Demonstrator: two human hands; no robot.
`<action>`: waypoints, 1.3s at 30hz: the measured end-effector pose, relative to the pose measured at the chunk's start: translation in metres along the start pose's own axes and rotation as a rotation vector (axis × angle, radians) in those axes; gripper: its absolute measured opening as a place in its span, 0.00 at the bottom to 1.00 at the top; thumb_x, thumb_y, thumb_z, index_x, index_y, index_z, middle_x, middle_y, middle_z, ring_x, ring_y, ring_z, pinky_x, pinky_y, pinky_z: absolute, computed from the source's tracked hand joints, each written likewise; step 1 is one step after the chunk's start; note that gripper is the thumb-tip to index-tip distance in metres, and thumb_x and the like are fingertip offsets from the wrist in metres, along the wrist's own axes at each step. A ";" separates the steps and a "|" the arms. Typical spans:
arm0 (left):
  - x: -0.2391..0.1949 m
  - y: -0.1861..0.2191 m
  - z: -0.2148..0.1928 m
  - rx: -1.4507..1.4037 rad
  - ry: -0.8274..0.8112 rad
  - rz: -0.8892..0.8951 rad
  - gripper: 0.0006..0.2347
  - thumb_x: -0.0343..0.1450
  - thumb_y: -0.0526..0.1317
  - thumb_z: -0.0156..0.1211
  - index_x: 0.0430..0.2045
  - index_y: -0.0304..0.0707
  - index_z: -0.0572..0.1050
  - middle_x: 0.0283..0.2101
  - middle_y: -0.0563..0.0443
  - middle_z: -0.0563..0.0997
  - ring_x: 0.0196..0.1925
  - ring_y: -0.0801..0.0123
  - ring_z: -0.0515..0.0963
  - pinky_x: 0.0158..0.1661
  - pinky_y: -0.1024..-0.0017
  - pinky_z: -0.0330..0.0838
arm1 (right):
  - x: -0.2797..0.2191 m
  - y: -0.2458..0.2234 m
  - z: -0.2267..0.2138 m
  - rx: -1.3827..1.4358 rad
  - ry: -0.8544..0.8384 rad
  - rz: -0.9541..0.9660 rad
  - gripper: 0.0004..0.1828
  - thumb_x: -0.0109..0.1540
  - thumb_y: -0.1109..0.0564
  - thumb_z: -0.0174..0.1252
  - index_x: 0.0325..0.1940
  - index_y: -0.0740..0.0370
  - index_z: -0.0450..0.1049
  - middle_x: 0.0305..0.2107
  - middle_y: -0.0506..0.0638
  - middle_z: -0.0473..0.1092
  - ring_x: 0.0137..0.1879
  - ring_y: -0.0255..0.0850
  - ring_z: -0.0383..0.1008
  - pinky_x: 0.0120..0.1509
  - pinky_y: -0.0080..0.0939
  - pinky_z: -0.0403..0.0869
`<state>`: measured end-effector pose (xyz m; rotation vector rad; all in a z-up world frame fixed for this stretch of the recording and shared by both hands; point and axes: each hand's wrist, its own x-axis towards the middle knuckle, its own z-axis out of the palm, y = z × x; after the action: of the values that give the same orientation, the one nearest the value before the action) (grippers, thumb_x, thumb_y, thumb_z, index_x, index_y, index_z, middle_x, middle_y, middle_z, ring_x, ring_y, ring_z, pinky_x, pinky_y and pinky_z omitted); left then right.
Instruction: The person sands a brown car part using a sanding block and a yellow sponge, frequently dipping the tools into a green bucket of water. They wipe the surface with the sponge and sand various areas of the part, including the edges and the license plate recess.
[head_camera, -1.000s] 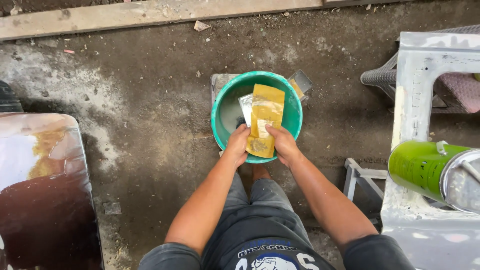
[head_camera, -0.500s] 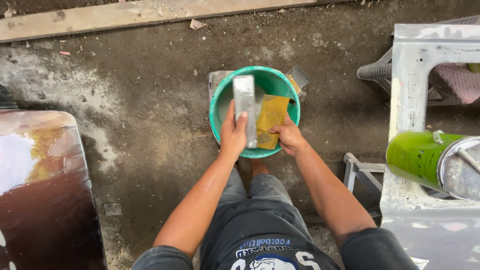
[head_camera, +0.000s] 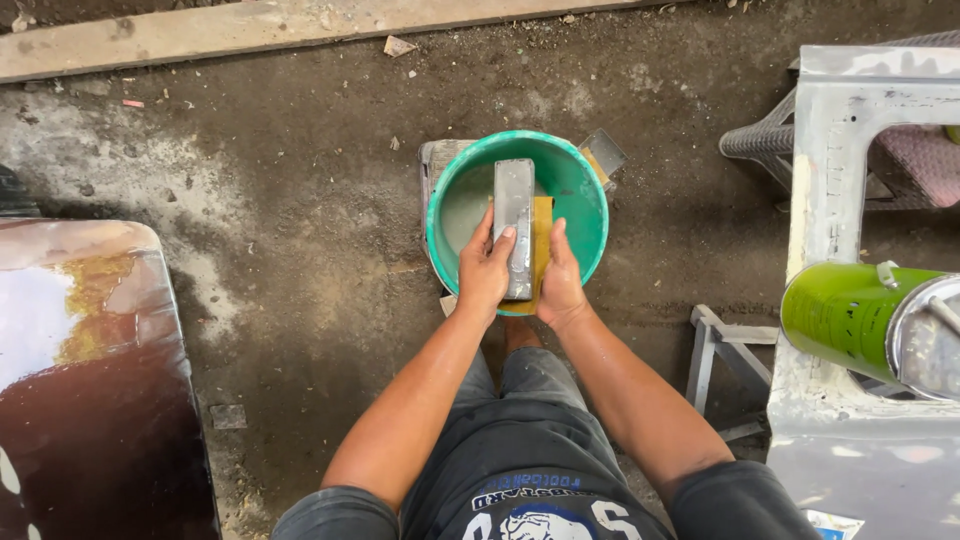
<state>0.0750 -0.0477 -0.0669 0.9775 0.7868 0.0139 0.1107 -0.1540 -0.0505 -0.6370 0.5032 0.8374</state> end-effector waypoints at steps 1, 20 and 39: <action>-0.002 0.004 0.002 -0.001 0.009 -0.013 0.25 0.75 0.35 0.57 0.70 0.37 0.63 0.58 0.48 0.79 0.52 0.74 0.79 0.52 0.76 0.73 | 0.000 0.001 0.003 -0.054 0.012 -0.026 0.37 0.70 0.32 0.40 0.70 0.62 0.64 0.58 0.56 0.71 0.61 0.48 0.74 0.68 0.51 0.72; -0.008 0.017 -0.028 0.012 -0.072 -0.083 0.25 0.72 0.35 0.63 0.66 0.33 0.68 0.57 0.47 0.80 0.53 0.72 0.79 0.54 0.73 0.74 | 0.009 -0.014 0.005 -0.061 -0.038 -0.041 0.31 0.71 0.39 0.41 0.69 0.64 0.65 0.59 0.57 0.71 0.64 0.49 0.71 0.72 0.52 0.68; -0.023 0.015 -0.008 0.825 0.144 0.230 0.26 0.63 0.43 0.78 0.54 0.36 0.76 0.45 0.38 0.85 0.47 0.52 0.87 0.48 0.62 0.78 | 0.022 -0.007 0.011 -0.459 0.253 -0.190 0.34 0.64 0.65 0.55 0.73 0.57 0.53 0.57 0.53 0.69 0.61 0.42 0.71 0.62 0.43 0.72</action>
<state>0.0580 -0.0408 -0.0442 1.8637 0.8188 -0.0462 0.1310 -0.1386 -0.0541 -1.2051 0.4718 0.6974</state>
